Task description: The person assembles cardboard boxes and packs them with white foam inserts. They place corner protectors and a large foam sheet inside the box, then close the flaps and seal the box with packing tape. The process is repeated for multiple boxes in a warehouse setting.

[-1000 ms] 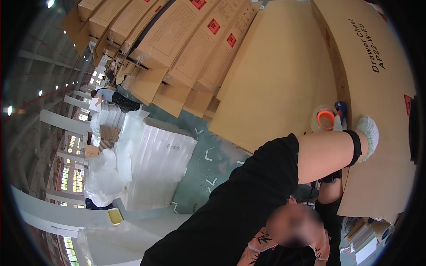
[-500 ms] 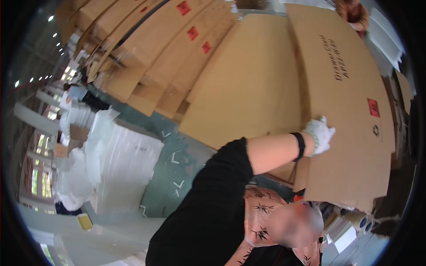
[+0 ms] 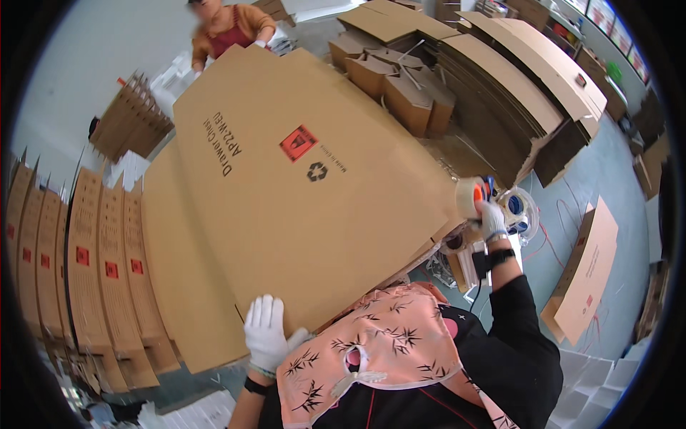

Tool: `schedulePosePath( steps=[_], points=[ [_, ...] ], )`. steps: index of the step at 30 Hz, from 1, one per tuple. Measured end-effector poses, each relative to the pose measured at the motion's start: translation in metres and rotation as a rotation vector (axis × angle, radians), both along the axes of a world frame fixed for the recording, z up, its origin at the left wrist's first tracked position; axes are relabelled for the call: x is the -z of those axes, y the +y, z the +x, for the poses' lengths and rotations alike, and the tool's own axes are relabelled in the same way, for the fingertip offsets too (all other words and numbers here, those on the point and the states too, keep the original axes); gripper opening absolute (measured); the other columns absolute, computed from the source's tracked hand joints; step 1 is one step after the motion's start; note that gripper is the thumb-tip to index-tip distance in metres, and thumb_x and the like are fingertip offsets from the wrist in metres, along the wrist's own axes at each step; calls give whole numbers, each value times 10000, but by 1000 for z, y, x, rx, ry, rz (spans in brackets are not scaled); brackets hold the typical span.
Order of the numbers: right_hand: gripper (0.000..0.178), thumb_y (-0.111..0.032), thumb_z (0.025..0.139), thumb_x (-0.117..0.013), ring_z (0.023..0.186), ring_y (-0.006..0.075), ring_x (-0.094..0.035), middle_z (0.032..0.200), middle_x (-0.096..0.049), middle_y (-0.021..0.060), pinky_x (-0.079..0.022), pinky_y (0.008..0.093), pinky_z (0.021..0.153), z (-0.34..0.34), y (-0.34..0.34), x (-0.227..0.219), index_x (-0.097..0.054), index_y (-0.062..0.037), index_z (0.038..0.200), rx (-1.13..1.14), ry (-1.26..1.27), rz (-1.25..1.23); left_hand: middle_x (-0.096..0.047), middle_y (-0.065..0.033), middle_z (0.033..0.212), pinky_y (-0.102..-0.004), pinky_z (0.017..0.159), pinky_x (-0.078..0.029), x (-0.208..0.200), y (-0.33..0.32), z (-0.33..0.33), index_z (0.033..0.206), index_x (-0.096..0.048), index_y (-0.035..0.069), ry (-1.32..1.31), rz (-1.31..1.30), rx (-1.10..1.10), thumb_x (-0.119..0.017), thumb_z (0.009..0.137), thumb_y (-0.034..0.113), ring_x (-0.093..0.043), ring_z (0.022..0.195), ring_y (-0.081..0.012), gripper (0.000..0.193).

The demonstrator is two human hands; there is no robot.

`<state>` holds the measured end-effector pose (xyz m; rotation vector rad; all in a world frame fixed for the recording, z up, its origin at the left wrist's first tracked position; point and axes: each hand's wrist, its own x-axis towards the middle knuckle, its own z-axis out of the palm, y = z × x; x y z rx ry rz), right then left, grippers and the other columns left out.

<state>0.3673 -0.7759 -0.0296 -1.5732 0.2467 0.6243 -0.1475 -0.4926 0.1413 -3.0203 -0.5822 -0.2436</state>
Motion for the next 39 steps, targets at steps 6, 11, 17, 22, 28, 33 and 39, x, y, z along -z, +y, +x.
schedulePosePath(
  steps=[6,11,17,22,28,33,39],
  points=[
    [533,-267,741,-694,961,354,-730,1061,-717,252,-572,409,810,145,17,21,-655,66,1156,-43,-299,-675,-569,-262,1321,-558,1030,-463,66,-28,-5,1282,-564,-21,-28,253,-192,-738,790,458,-541,1221,-487,708],
    [565,-296,743,-720,1184,404,-629,1214,-667,286,-517,453,996,186,36,65,-662,11,1213,-114,-353,-884,-626,-269,1257,-466,932,-521,54,-48,4,1244,-593,-72,-510,-218,-707,-754,848,353,-621,1115,-430,603],
    [648,-247,810,-674,1191,463,-593,1432,-504,242,-517,499,983,169,73,17,-480,-113,1414,-46,-564,-1023,-682,-248,1207,-447,867,-545,-5,-72,8,1254,-629,-75,-585,-176,-1270,-666,970,412,-680,1052,-360,565],
    [697,-239,819,-649,1222,448,-568,1506,-411,230,-520,509,978,202,111,6,-415,-191,1474,-140,-906,-918,-704,-270,1143,-438,821,-570,-31,-60,-19,1189,-659,-100,-453,-168,-1215,-640,987,399,-699,1023,-347,539],
    [700,-243,841,-654,1283,446,-530,1571,-369,182,-500,501,1026,214,151,-40,-403,-243,1494,-392,-881,-882,-597,-221,1277,-384,711,-643,-34,-53,-73,1397,-460,-112,-822,-595,-1373,-540,1030,460,-695,981,-306,684],
    [539,-148,851,-616,1213,391,-574,1491,-438,170,-541,488,939,219,156,-29,-488,-223,1369,-438,-939,-969,-603,-219,1266,-381,693,-640,-19,-42,-125,1416,-435,-106,-824,-742,-1442,-526,1001,566,-699,988,-306,796],
    [273,-228,808,-707,1304,362,-474,1403,-490,209,-436,510,1030,223,150,-24,-694,-129,1062,-423,-1267,-1179,-651,-150,1226,-333,658,-590,-22,-45,-82,1415,-488,-7,-1076,-888,-1421,-508,976,653,-706,943,-279,793]
  ],
)
